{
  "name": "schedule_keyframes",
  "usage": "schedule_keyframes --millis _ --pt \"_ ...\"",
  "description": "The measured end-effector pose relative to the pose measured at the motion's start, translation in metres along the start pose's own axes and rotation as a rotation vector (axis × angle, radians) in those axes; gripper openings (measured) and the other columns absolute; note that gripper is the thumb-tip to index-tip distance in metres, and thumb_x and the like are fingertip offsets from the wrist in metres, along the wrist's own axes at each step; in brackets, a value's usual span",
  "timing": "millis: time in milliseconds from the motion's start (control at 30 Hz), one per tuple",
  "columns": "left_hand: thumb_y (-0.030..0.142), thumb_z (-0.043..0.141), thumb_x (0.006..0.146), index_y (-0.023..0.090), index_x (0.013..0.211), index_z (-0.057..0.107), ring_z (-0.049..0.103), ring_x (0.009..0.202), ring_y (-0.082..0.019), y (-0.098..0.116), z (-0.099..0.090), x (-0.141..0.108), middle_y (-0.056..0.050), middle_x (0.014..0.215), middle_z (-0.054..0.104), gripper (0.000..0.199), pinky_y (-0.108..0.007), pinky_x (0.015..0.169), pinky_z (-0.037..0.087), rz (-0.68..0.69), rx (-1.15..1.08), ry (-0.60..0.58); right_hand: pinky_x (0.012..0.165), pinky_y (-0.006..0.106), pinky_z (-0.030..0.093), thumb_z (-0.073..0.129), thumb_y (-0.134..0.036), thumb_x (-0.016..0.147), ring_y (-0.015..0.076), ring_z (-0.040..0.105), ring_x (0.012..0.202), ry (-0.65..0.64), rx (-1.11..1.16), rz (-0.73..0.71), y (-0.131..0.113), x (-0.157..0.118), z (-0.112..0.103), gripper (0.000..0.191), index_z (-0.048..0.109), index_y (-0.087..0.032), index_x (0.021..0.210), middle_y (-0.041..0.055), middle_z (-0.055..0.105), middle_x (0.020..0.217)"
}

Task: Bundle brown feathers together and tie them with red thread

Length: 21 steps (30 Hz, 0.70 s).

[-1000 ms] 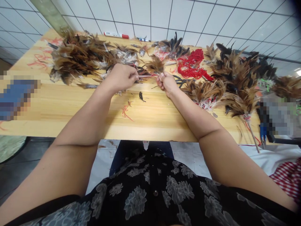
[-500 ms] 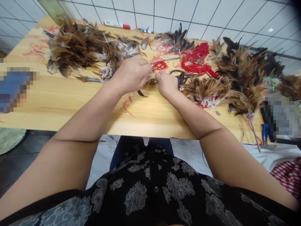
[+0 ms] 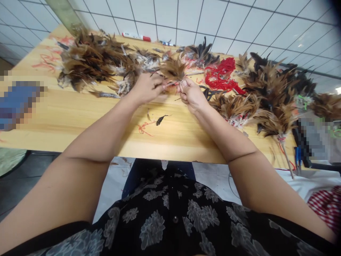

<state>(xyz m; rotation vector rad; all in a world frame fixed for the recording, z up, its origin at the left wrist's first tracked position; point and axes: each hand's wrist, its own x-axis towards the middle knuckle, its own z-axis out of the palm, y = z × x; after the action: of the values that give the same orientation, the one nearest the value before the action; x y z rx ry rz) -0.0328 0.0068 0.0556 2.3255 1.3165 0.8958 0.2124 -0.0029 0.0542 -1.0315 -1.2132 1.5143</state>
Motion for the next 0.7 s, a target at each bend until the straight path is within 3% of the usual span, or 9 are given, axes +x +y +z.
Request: schedule_keyframes --millis 67,133,267,333,433,533,600,700 --pt "0.059 0.070 0.107 0.030 0.090 0.073 0.078 0.119 -0.039 0.013 0.012 -0.002 -0.011 0.104 0.083 0.034 -0.059 0.121 0.059 0.060 0.064 -0.050 0.057 0.020 0.026 0.073 -0.044 0.131 0.0085 0.033 0.065 0.049 -0.039 -0.008 0.003 0.011 -0.011 0.052 0.049 -0.026 0.088 -0.0046 0.053 0.084" --pt "0.047 0.068 0.107 0.029 0.088 0.066 0.081 0.118 -0.042 0.026 0.021 -0.004 -0.013 0.102 0.079 0.026 -0.060 0.117 0.062 0.124 0.111 -0.077 0.063 0.020 0.034 0.068 -0.039 0.132 0.0097 0.042 0.069 0.129 -0.158 -0.067 0.004 0.019 -0.020 0.052 0.050 -0.025 0.086 -0.0041 0.050 0.081" --pt "0.037 0.064 0.115 0.028 0.096 0.065 0.083 0.115 -0.043 0.042 0.030 -0.010 -0.014 0.103 0.078 0.021 -0.061 0.114 0.066 0.291 0.183 0.013 0.094 0.025 0.054 0.057 -0.018 0.128 0.0179 0.074 0.109 0.249 -0.758 -0.245 -0.001 0.009 -0.025 0.038 0.064 -0.022 0.091 0.0013 0.068 0.100" --pt "0.035 0.059 0.119 0.028 0.095 0.063 0.084 0.111 -0.043 0.045 0.031 -0.012 -0.014 0.101 0.077 0.025 -0.061 0.109 0.067 0.358 0.198 0.043 0.102 0.031 0.059 0.059 -0.014 0.122 0.0243 0.080 0.126 0.213 -1.080 -0.263 -0.005 -0.006 -0.019 0.024 0.074 -0.023 0.106 0.0043 0.081 0.124" --pt "0.039 0.058 0.123 0.030 0.094 0.062 0.082 0.110 -0.042 0.041 0.025 -0.011 -0.013 0.098 0.074 0.031 -0.061 0.107 0.067 0.395 0.201 0.062 0.102 0.035 0.062 0.058 -0.013 0.118 0.0285 0.084 0.129 0.058 -1.400 -0.281 -0.009 -0.025 -0.007 0.024 0.079 -0.024 0.122 0.0088 0.086 0.141" --pt "0.054 0.063 0.128 0.032 0.099 0.070 0.078 0.114 -0.040 0.022 0.007 -0.004 -0.012 0.101 0.077 0.037 -0.062 0.111 0.066 0.377 0.198 0.136 0.103 0.036 0.062 0.056 -0.009 0.113 0.0282 0.084 0.128 -0.117 -1.399 -0.355 -0.012 -0.034 0.002 0.028 0.079 -0.023 0.121 0.0087 0.086 0.134" --pt "0.064 0.061 0.129 0.033 0.102 0.075 0.072 0.107 -0.036 0.002 -0.006 0.004 -0.011 0.102 0.080 0.043 -0.060 0.108 0.065 0.387 0.187 0.186 0.106 0.037 0.062 0.057 -0.005 0.109 0.0268 0.082 0.125 -0.209 -1.282 -0.380 -0.015 -0.035 0.007 0.026 0.075 -0.024 0.111 0.0067 0.083 0.126" --pt "0.085 0.064 0.126 0.032 0.108 0.081 0.066 0.096 -0.029 -0.029 -0.012 0.016 -0.006 0.099 0.083 0.059 -0.050 0.100 0.065 0.337 0.036 0.153 0.105 0.035 0.059 0.056 -0.002 0.111 0.0220 0.075 0.112 -0.288 -0.997 -0.373 -0.022 -0.036 0.013 0.030 0.059 -0.024 0.091 0.0033 0.073 0.106"
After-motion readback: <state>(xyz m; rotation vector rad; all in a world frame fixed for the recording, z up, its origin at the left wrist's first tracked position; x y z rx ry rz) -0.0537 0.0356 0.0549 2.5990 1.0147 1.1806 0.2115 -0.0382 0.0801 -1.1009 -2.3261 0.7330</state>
